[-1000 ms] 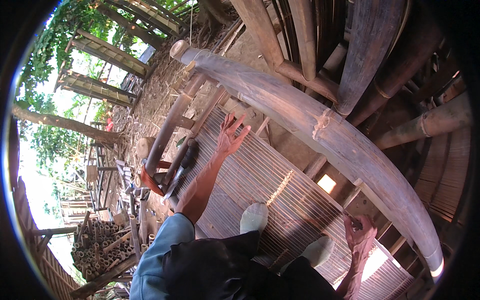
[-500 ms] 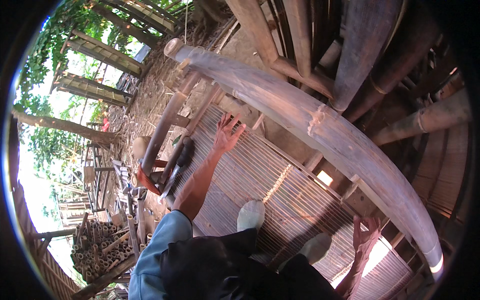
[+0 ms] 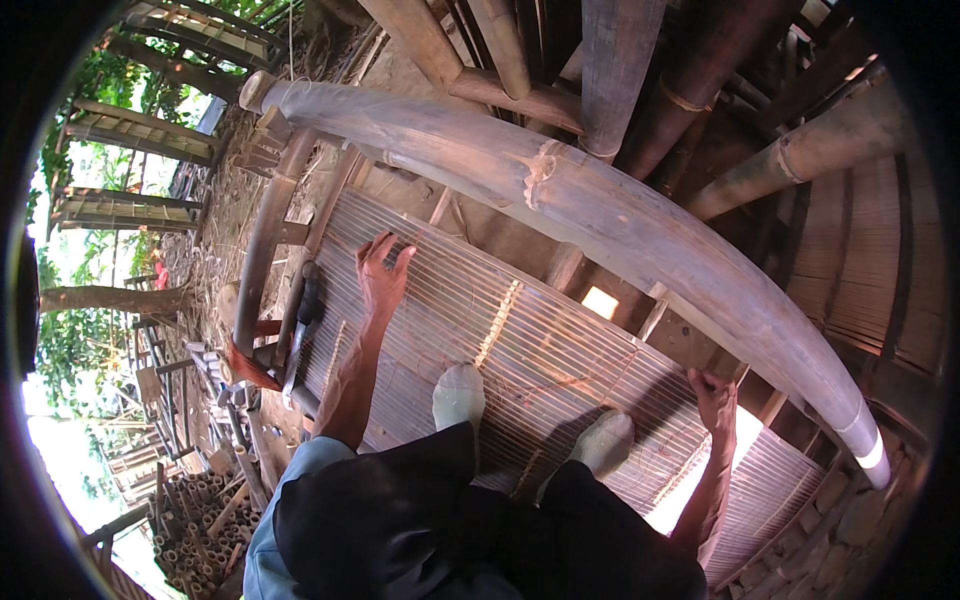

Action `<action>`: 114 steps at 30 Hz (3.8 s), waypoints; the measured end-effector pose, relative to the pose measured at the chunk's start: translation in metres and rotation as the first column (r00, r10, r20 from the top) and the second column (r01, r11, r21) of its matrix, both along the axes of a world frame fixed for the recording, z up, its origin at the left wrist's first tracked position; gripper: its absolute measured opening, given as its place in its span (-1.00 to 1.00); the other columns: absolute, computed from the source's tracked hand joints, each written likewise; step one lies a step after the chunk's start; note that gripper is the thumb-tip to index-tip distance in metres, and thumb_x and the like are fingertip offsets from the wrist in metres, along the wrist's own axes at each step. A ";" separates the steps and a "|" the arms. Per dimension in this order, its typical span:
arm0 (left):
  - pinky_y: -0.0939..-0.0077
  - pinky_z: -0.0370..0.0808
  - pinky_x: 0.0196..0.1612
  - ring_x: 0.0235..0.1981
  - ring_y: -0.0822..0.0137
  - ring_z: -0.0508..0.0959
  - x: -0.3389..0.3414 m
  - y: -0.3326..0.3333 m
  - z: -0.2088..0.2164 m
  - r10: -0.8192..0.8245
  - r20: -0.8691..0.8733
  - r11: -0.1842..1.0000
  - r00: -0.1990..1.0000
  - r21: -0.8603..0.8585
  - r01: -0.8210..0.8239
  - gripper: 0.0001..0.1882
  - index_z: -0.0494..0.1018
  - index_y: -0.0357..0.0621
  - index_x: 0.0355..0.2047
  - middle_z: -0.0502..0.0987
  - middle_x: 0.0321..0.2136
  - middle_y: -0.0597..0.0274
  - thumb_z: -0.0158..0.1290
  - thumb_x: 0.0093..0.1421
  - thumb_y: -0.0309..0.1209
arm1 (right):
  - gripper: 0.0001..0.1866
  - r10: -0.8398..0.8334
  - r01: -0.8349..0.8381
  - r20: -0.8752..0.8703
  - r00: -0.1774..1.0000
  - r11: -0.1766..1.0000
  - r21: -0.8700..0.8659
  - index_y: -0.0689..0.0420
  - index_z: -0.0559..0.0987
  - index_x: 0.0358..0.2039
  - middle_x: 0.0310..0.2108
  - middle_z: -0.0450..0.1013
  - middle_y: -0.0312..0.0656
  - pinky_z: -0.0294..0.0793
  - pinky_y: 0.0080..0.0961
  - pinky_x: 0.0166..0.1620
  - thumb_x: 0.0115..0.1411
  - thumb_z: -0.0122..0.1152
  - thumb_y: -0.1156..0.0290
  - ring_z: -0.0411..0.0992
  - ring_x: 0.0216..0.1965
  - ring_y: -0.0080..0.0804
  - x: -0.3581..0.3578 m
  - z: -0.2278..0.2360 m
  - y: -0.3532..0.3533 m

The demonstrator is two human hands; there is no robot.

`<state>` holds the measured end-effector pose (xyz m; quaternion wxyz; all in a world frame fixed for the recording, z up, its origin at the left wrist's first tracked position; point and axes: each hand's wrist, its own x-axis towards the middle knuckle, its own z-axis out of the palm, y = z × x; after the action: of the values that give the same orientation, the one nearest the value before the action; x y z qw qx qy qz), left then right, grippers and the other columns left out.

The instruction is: The person ties together thin bamboo strips with string to form a flat panel. They pull the string tight and knot it between the slats by hand.

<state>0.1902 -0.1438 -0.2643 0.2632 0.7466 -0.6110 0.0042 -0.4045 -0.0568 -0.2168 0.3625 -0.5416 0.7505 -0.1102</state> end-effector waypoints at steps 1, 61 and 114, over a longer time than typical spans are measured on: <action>0.06 0.37 0.18 0.10 -0.09 0.43 -0.001 -0.002 -0.001 -0.014 0.018 1.000 1.000 0.022 0.013 -0.51 0.56 -0.17 0.05 0.56 0.07 0.02 0.33 0.13 -0.27 | -0.61 0.004 -0.003 -0.021 1.000 0.999 0.041 0.24 0.70 -0.24 -0.54 0.52 -0.02 0.45 -0.31 -0.26 0.24 0.36 0.11 0.44 -0.47 -0.38 -0.004 0.002 0.002; 0.50 0.52 0.01 -0.48 0.35 0.45 0.232 0.415 0.321 0.089 -0.962 0.580 0.257 -0.160 -0.799 -0.77 0.54 -0.34 -0.31 0.51 -0.49 0.17 -0.01 0.37 -0.41 | -0.81 0.720 -0.624 0.150 0.677 0.670 -0.401 0.11 0.65 -0.25 -0.26 0.61 -0.14 0.49 -0.24 -0.02 0.15 0.39 0.34 0.57 -0.19 -0.14 0.304 0.011 -0.146; 0.28 0.36 -0.43 -0.57 0.39 0.46 0.218 0.352 0.175 0.666 0.079 0.557 0.742 0.609 -0.565 -0.50 0.59 -0.35 -0.45 0.50 -0.64 0.10 0.09 0.34 -0.07 | -0.74 0.442 -0.390 0.416 0.794 0.897 -0.209 0.12 0.68 -0.25 -0.32 0.61 -0.11 0.60 -0.32 -0.15 0.26 0.34 0.18 0.59 -0.32 -0.24 0.354 -0.056 -0.170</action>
<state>0.4080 0.2079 -0.0895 0.0440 0.9531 -0.2554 -0.1564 -0.0504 -0.2269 -0.2728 0.5114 -0.6720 0.4997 -0.1929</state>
